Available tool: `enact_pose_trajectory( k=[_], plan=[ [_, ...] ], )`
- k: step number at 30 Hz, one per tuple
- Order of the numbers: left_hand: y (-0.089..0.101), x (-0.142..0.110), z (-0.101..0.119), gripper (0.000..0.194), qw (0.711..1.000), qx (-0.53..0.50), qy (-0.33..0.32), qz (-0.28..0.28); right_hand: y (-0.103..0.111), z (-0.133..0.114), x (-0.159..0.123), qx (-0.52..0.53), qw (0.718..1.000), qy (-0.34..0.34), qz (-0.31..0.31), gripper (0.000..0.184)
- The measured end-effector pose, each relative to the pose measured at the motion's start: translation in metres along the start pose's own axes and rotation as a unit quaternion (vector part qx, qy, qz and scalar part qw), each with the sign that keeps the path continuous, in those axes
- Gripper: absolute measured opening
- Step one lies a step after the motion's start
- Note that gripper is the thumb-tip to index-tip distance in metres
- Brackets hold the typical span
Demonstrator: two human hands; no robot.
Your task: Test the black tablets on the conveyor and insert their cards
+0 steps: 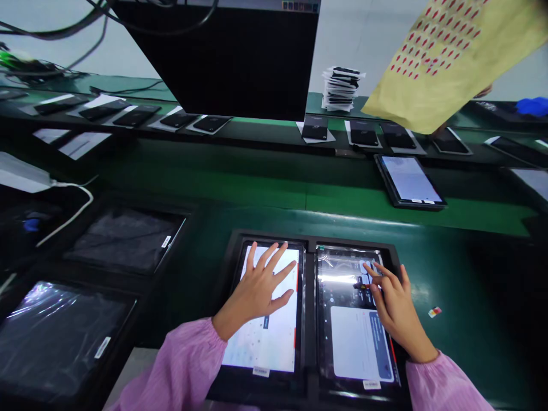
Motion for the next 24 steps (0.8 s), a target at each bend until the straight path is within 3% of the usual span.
enact_pose_trajectory(
  k=[9,12,15,18,21,24],
  plan=[
    [-0.008,0.005,0.007,0.053,0.999,0.003,-0.053,-0.002,0.001,0.000,0.001,0.015,1.000,-0.004,0.003,0.010],
    [0.007,-0.009,-0.005,0.042,0.998,0.028,-0.050,0.036,0.003,0.001,0.000,0.029,1.000,-0.011,0.004,0.011],
    [0.030,-0.023,-0.025,0.029,0.993,0.082,0.006,0.083,0.009,0.001,0.000,0.056,0.998,-0.015,0.037,0.011],
    [0.039,-0.021,-0.035,0.022,0.989,0.100,0.050,0.098,0.016,0.001,-0.002,0.083,0.993,-0.022,0.081,0.009],
    [0.029,-0.004,-0.027,0.028,0.994,0.054,0.007,0.097,0.021,0.002,-0.003,0.099,0.988,-0.032,0.114,0.008],
    [0.013,0.010,-0.021,0.037,0.998,0.014,-0.028,0.058,0.024,0.003,-0.004,0.109,0.984,-0.041,0.135,0.007]
  ],
)
Point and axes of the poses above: each hand's wrist, its own x-axis towards the middle knuckle, its own y-axis out of the back of the hand, z = x × y, the point moved 6 cm from there along x, towards the middle knuckle, and after that the axes turned 3 degrees about x, right-handed, at the moved point
